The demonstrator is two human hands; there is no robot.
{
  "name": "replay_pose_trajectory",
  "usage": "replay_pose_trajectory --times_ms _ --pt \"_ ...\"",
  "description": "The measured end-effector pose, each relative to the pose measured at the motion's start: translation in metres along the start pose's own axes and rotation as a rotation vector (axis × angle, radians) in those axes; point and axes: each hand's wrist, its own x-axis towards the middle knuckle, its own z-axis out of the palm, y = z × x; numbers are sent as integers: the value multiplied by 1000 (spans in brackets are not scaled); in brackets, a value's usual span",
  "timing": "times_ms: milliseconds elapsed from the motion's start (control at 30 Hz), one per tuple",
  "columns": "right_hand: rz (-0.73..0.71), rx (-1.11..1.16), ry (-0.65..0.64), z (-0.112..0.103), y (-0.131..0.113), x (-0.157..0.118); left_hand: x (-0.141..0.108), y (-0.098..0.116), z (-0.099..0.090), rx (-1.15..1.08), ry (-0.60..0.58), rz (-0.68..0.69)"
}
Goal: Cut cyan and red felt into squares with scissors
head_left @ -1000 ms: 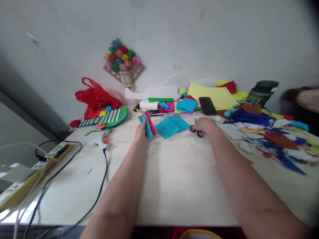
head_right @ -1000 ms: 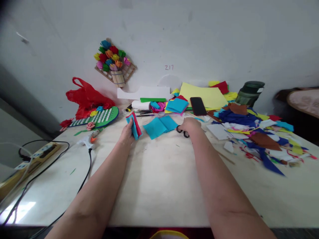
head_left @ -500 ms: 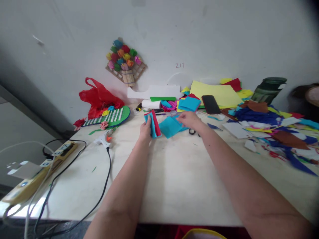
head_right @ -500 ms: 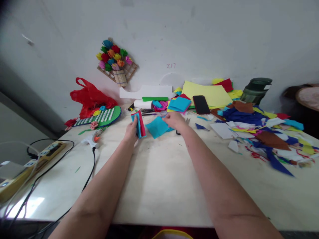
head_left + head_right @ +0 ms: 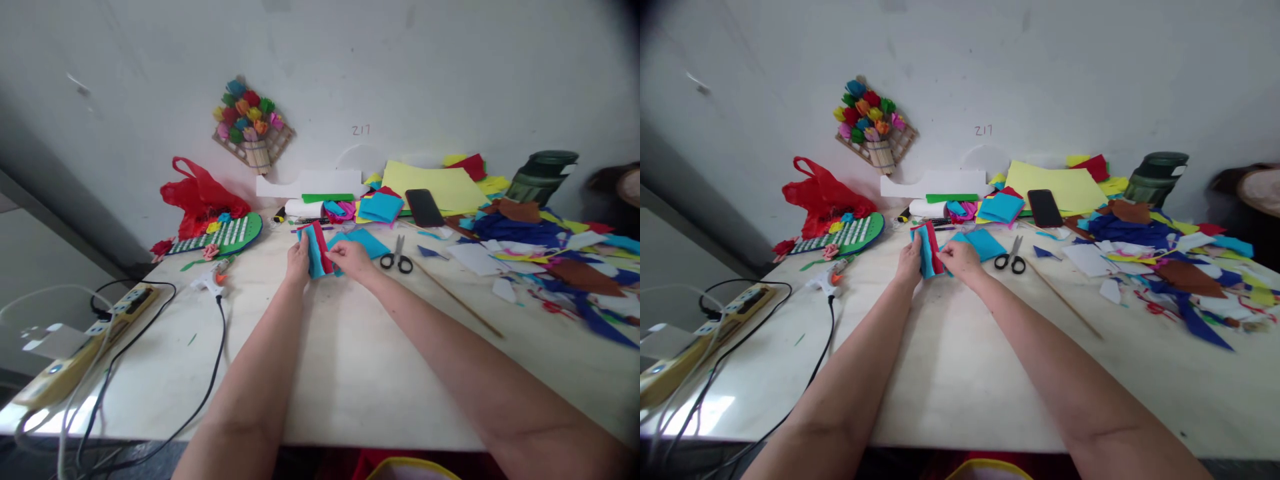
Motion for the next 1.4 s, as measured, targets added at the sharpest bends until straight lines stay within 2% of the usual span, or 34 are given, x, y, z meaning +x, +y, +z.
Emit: replay_pose_trajectory --times_ms 233,367,467,600,667,867,1033,1267,1400 --pt "12 -58 138 -1 5 1 1 -2 -2 -33 -38 -25" --pt "-4 -56 183 -4 8 0 -2 3 -1 -57 -78 -107" --pt "-63 -101 200 -6 8 -1 -7 7 3 -51 -177 -200" --pt "-118 -46 189 -9 8 -2 -13 10 8 -120 -401 -277" --pt "-114 24 180 -10 8 -2 -13 11 8 -142 -432 -292" --pt "51 145 200 -12 6 -1 -10 11 2 -173 -232 -305" --pt "234 301 210 -11 10 0 -8 10 -2 -194 -211 -261" --pt "272 299 243 -10 13 1 -3 4 -5 -152 -163 -208" --pt "276 391 198 -10 15 1 -1 2 -5 -149 -137 -166"
